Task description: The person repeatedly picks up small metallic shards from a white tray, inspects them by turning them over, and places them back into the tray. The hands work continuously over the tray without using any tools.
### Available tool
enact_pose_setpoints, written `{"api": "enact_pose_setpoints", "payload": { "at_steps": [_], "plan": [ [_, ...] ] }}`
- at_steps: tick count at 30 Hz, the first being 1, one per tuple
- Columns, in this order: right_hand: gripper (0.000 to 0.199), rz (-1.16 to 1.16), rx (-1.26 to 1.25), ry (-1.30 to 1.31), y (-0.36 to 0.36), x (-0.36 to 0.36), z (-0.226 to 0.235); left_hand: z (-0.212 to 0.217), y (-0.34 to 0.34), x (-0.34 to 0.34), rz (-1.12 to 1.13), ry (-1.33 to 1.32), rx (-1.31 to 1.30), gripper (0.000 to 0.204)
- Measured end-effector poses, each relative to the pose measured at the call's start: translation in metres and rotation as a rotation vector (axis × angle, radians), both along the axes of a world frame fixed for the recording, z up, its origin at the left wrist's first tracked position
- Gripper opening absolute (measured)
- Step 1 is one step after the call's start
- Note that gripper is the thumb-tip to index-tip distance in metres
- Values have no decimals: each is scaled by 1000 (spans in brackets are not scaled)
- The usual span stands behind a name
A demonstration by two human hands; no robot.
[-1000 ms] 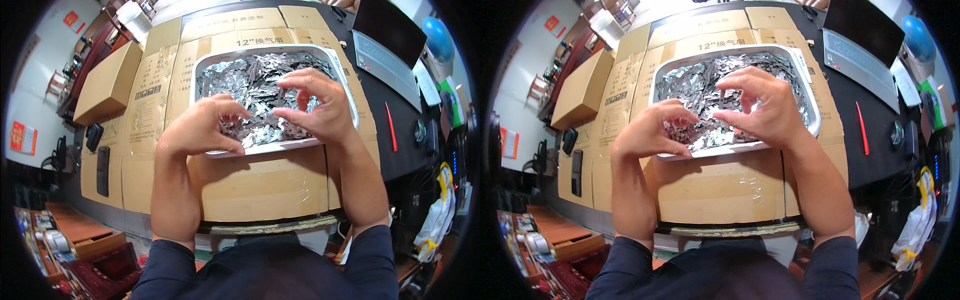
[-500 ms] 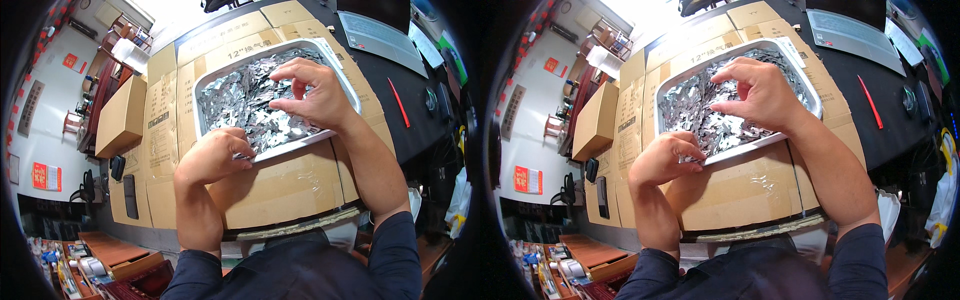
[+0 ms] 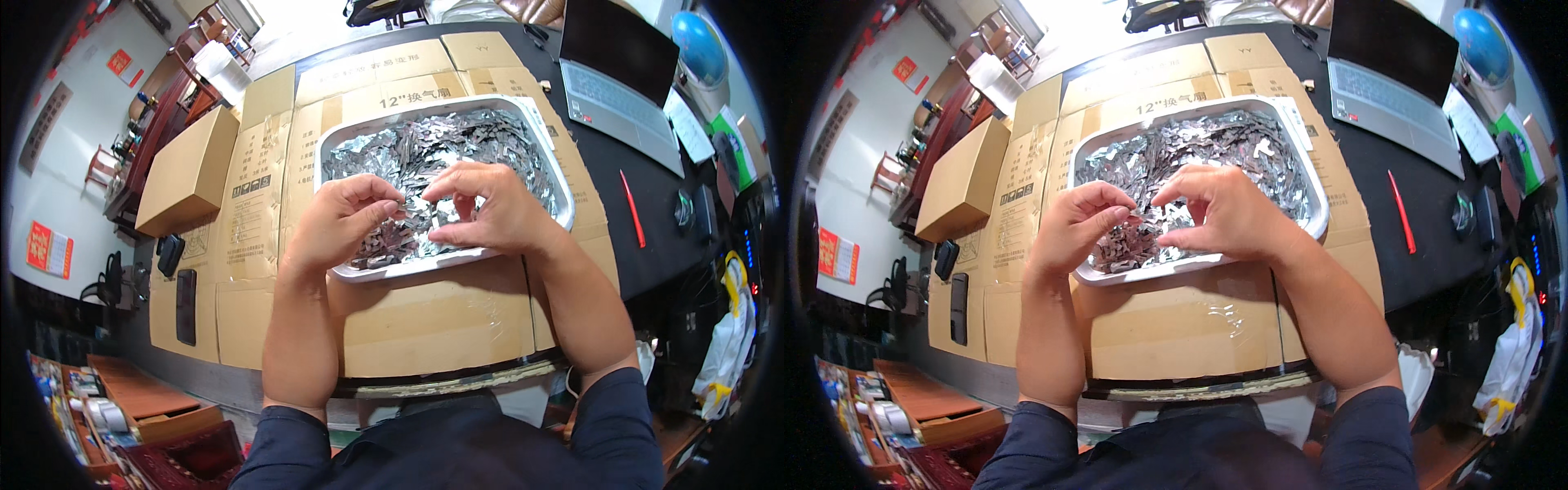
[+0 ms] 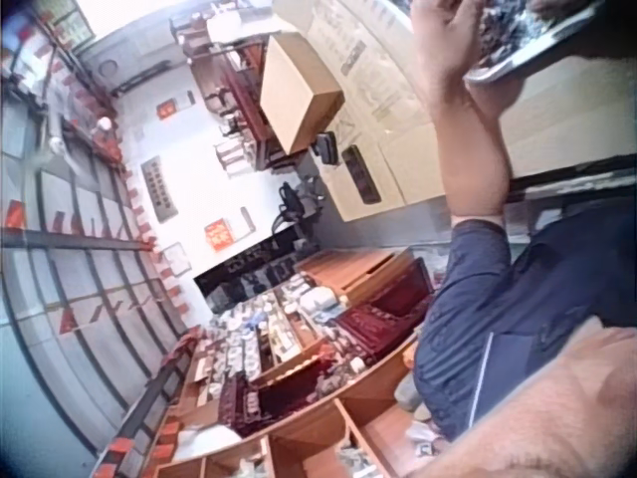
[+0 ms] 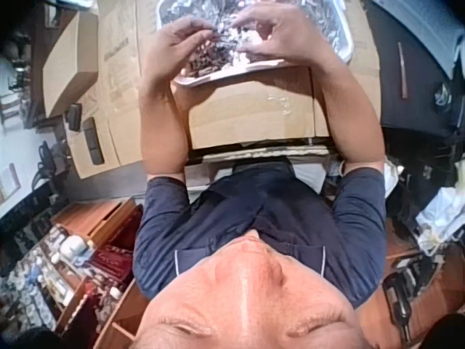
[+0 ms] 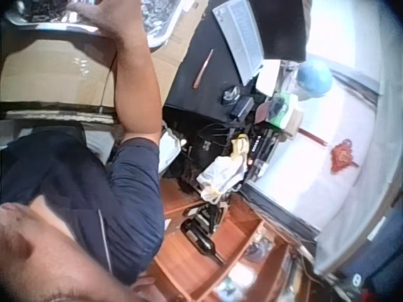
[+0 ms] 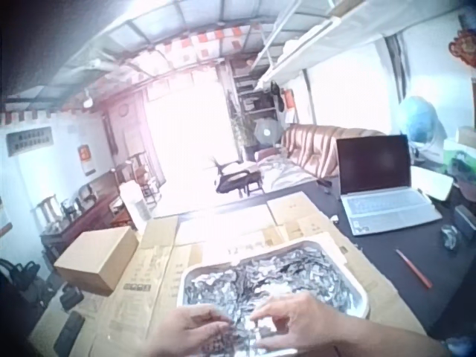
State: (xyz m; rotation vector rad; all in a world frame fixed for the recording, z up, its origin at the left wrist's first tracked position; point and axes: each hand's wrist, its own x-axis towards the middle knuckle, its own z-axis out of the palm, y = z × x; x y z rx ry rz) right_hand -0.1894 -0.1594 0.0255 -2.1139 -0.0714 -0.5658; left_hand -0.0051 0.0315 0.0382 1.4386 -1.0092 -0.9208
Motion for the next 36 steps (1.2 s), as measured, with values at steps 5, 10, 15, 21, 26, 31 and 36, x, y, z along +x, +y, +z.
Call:
{"api": "enact_pose_setpoints", "payload": {
  "at_steps": [5, 10, 15, 21, 26, 31, 36],
  "plan": [
    [45, 21, 111, 54, 3, -3, 3, 3, 4, 7, -58, 41, -95, 20],
    [46, 28, 303, 24, 10, 0, -4, -4, -1, 4, -86, 200, -141, 19],
    [47, 88, 449, 36, 14, -2, -5, -8, -6, 2, -112, 246, -182, 22],
    [52, 87, 501, 66, 19, -1, -5, -11, -9, 2, -131, 263, -205, 27],
    [55, 47, 430, 72, 19, -2, -6, -14, -13, 2, -137, 265, -219, 30],
    [50, 15, 382, -35, 23, 2, -11, -17, -16, -2, -110, 312, -215, 30],
    [49, -15, 291, -91, 23, 5, -13, -20, -19, -3, -95, 354, -218, 28]
  ]
}}
